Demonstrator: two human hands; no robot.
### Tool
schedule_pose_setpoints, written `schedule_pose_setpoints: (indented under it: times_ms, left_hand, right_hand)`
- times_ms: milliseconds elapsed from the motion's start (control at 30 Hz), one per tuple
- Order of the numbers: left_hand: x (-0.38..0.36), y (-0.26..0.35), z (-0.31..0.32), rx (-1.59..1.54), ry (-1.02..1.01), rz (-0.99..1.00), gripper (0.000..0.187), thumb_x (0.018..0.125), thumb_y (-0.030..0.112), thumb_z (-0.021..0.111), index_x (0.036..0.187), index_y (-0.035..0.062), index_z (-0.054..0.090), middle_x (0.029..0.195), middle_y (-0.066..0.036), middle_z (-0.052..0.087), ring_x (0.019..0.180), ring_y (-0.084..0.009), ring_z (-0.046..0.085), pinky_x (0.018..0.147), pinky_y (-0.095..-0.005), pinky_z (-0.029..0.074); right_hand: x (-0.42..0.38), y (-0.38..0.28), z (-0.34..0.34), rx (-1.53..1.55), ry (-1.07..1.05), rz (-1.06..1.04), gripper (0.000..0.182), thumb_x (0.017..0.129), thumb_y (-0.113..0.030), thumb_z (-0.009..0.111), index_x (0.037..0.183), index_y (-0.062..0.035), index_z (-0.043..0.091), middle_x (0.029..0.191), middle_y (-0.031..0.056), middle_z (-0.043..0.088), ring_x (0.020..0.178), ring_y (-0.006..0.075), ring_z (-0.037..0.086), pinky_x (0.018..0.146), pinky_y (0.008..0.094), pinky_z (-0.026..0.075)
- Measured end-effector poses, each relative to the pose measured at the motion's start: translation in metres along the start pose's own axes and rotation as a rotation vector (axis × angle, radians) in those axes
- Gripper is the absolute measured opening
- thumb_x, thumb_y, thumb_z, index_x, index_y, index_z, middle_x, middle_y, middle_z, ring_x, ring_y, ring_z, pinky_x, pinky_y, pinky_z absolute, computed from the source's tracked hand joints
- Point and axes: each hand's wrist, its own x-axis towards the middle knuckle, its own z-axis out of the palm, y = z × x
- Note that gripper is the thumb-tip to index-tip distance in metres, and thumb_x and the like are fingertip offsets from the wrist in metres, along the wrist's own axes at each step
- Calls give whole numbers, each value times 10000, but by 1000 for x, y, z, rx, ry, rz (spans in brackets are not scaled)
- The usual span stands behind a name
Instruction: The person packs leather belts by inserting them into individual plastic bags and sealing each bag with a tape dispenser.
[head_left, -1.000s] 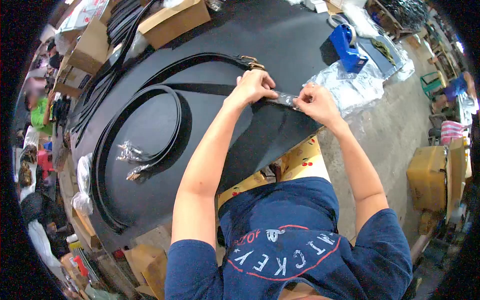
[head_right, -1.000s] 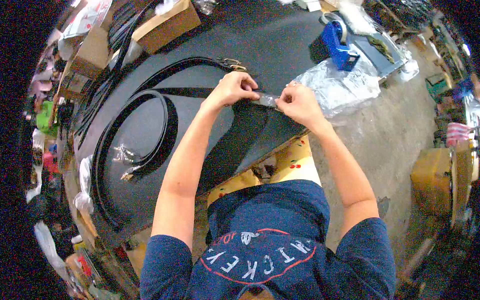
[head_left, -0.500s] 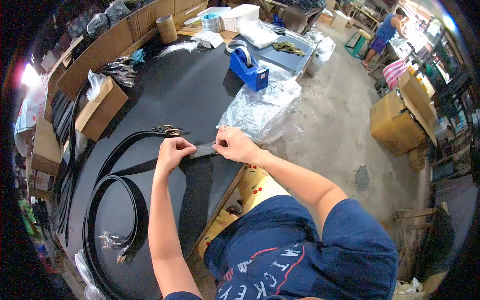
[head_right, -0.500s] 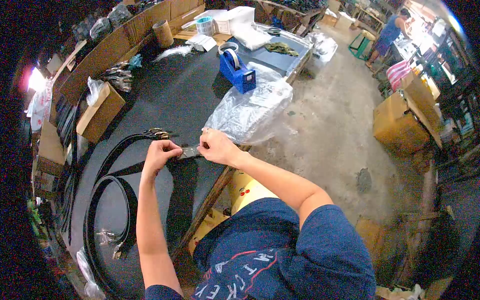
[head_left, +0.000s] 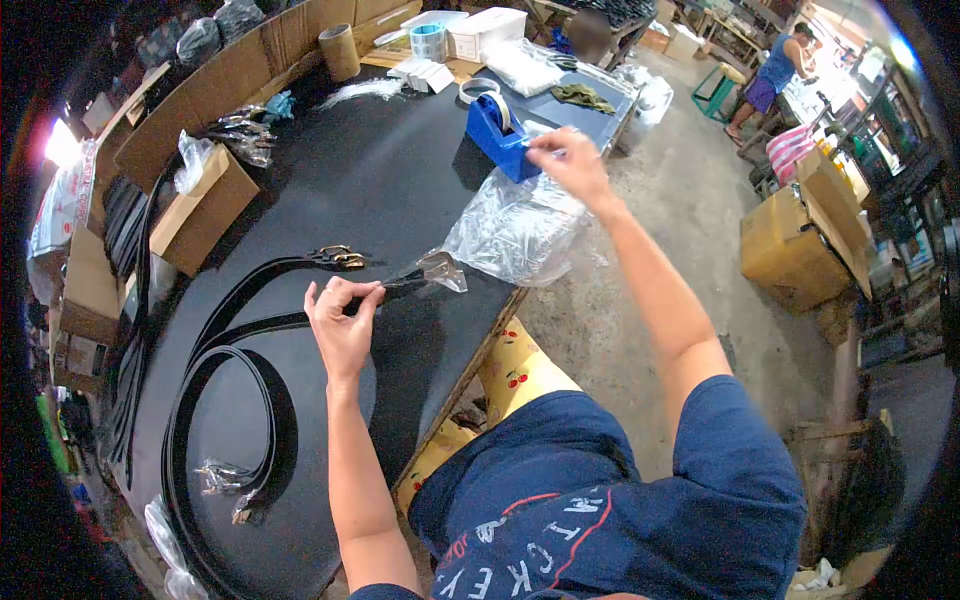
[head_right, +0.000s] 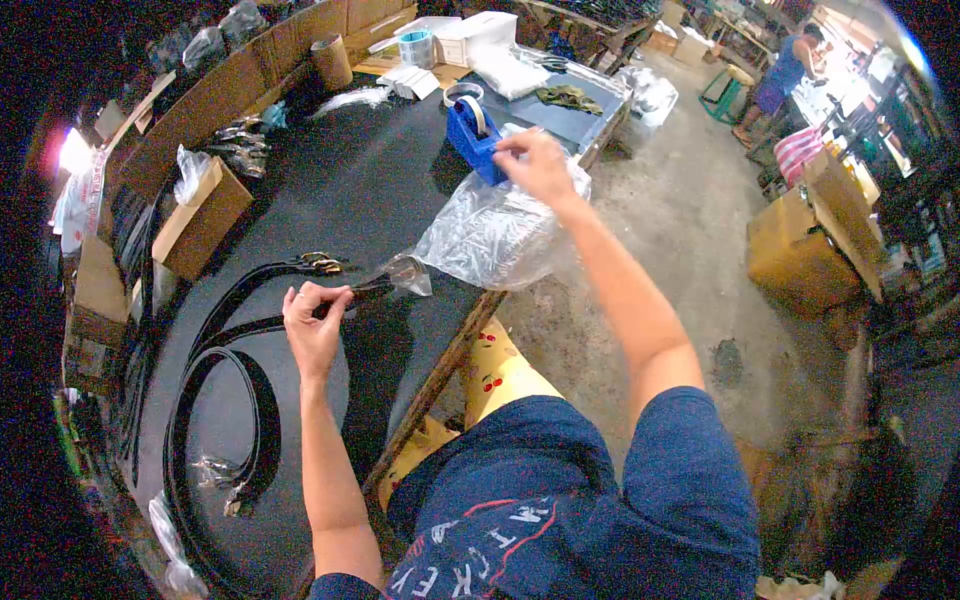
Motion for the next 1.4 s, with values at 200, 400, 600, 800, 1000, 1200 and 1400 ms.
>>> schedule_pose_setpoints:
  times_ms: [200,400,600,800,1000,1200,1400]
  left_hand:
    - [-9,-4,7,65,-27,33,52,766,113,732,759,84,689,715,-1,614,742,-163,589,1084,-453,222]
    - [-11,-15,10,28,-64,20,53,761,124,738,759,86,701,693,-1,606,719,-162,576,1077,-440,248]
    - [-11,-19,11,8,-77,-1,44,760,113,737,758,89,700,669,13,581,700,-140,567,1087,-452,223]
    - [-11,-17,10,-4,-82,1,44,759,112,738,758,89,700,661,13,567,691,-141,559,1094,-457,208]
    - [-11,-14,9,-22,-97,-22,30,766,95,730,767,76,707,671,2,581,714,-154,575,1110,-489,176]
    - [-11,-16,9,-22,-99,-18,33,768,99,729,768,75,706,667,0,576,713,-154,570,1109,-490,177]
    - [-11,-16,9,-10,-98,-29,44,761,107,734,771,72,710,667,-9,578,718,-160,572,1109,-488,179]
  right_hand:
    - [47,52,-18,-172,-33,181,286,784,-298,727,965,-76,733,839,152,690,773,242,658,720,345,507]
    - [71,59,-14,139,-197,495,360,790,-368,740,984,-65,731,718,32,642,660,118,571,592,283,486]
    - [81,54,-4,-9,-458,542,368,762,-393,767,840,-39,706,645,19,566,507,105,485,441,258,406]
    - [80,45,-1,125,-493,695,274,769,-301,777,841,-45,707,674,37,593,551,115,529,460,257,432]
    - [78,43,3,390,-396,853,208,809,-181,736,901,-2,684,795,88,641,610,141,584,504,282,506]
    - [55,53,-9,822,-354,763,226,836,-136,698,995,19,656,1004,112,647,869,215,636,753,323,547]
    - [20,68,4,1077,-203,609,272,793,-101,719,985,73,636,957,145,662,866,251,655,824,365,529]
